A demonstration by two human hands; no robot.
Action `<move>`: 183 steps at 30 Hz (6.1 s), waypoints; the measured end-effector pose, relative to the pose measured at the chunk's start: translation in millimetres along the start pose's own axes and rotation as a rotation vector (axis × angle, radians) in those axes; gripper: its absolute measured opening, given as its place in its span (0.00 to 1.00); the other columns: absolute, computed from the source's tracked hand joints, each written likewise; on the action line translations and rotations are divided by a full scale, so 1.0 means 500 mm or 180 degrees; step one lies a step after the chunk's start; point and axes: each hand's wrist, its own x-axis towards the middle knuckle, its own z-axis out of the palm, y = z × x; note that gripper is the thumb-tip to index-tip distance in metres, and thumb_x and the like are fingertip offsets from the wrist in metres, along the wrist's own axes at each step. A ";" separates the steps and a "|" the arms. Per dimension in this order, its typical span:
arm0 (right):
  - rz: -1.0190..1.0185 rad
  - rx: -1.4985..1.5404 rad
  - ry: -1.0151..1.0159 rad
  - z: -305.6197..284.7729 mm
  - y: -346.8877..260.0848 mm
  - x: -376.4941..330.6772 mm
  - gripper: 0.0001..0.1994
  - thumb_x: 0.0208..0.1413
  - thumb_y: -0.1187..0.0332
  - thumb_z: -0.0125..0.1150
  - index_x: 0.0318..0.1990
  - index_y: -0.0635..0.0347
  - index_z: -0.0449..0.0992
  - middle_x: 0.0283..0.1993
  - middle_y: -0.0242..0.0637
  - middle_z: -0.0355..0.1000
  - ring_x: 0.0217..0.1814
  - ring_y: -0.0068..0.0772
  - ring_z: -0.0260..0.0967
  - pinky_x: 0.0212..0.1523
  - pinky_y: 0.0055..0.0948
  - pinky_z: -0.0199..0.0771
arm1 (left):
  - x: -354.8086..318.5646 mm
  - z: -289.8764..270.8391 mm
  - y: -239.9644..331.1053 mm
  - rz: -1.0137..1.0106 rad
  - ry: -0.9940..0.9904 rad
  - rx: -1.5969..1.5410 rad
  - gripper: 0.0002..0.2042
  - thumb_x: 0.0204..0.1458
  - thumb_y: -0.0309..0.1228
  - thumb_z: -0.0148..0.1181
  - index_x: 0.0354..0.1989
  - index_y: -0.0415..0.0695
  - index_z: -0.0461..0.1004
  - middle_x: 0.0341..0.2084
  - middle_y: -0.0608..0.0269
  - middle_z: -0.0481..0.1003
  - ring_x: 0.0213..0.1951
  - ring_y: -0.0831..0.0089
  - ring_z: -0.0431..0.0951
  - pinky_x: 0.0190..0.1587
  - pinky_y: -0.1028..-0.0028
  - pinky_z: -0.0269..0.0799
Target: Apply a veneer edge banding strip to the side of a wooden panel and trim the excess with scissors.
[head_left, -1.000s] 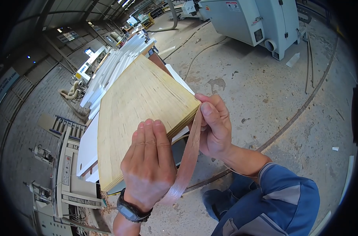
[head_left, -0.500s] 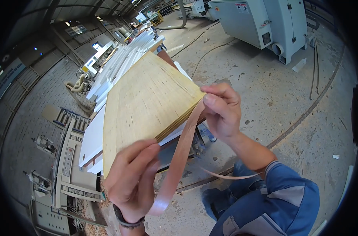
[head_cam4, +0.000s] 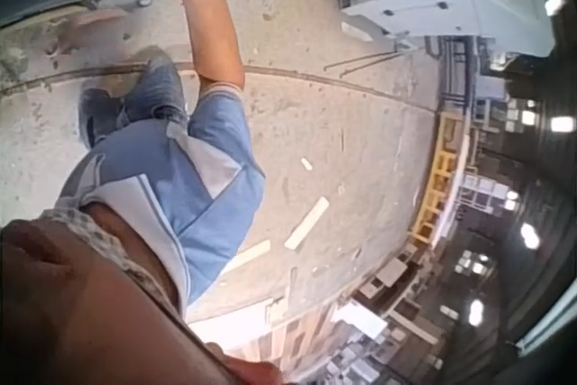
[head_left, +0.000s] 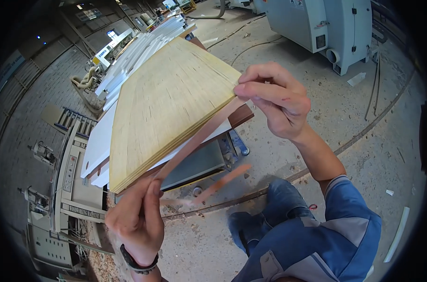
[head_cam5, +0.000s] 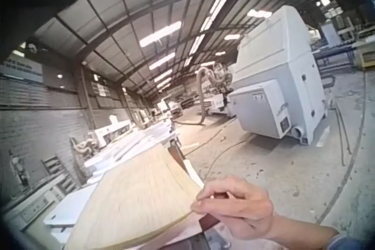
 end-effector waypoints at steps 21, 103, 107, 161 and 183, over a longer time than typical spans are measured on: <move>-0.0774 -0.0368 -0.0155 -0.010 0.053 0.007 0.18 0.49 0.89 0.57 0.47 0.68 0.82 0.46 0.49 0.73 0.36 0.29 0.73 0.33 0.22 0.74 | 0.012 0.003 -0.001 0.0290 -0.0239 0.0619 0.13 0.57 0.20 0.62 0.51 0.35 0.79 0.27 0.53 0.83 0.26 0.74 0.83 0.30 0.77 0.76; 0.0124 -0.0749 -0.2426 0.122 -0.081 0.182 0.11 0.44 0.76 0.73 0.36 0.67 0.82 0.39 0.45 0.82 0.48 0.45 0.80 0.60 0.46 0.75 | -0.056 -0.068 -0.138 -0.0028 0.0615 0.0141 0.05 0.49 0.21 0.70 0.34 0.37 0.81 0.21 0.59 0.76 0.20 0.69 0.75 0.24 0.74 0.68; -0.0263 -0.0319 -0.2311 0.202 -0.143 0.172 0.20 0.43 0.79 0.71 0.47 0.63 0.79 0.47 0.44 0.80 0.47 0.47 0.80 0.51 0.39 0.80 | -0.071 -0.094 -0.161 -0.0178 0.0627 0.0151 0.05 0.49 0.21 0.69 0.34 0.38 0.81 0.22 0.59 0.77 0.20 0.70 0.75 0.24 0.75 0.67; -0.0271 -0.0954 -0.3186 0.363 -0.212 0.218 0.08 0.56 0.76 0.65 0.43 0.64 0.82 0.45 0.46 0.80 0.38 0.34 0.80 0.40 0.26 0.79 | 0.000 -0.072 -0.345 0.1961 0.0722 0.0328 0.09 0.48 0.14 0.64 0.39 0.32 0.80 0.28 0.59 0.79 0.27 0.69 0.73 0.33 0.72 0.66; -0.0780 -0.1379 -0.2946 0.015 0.015 0.199 0.14 0.54 0.54 0.63 0.45 0.47 0.84 0.50 0.31 0.80 0.62 0.40 0.72 0.76 0.56 0.46 | -0.014 -0.087 -0.312 0.1376 0.0497 0.0963 0.08 0.51 0.24 0.66 0.40 0.39 0.82 0.20 0.65 0.75 0.37 0.62 0.63 0.46 0.65 0.60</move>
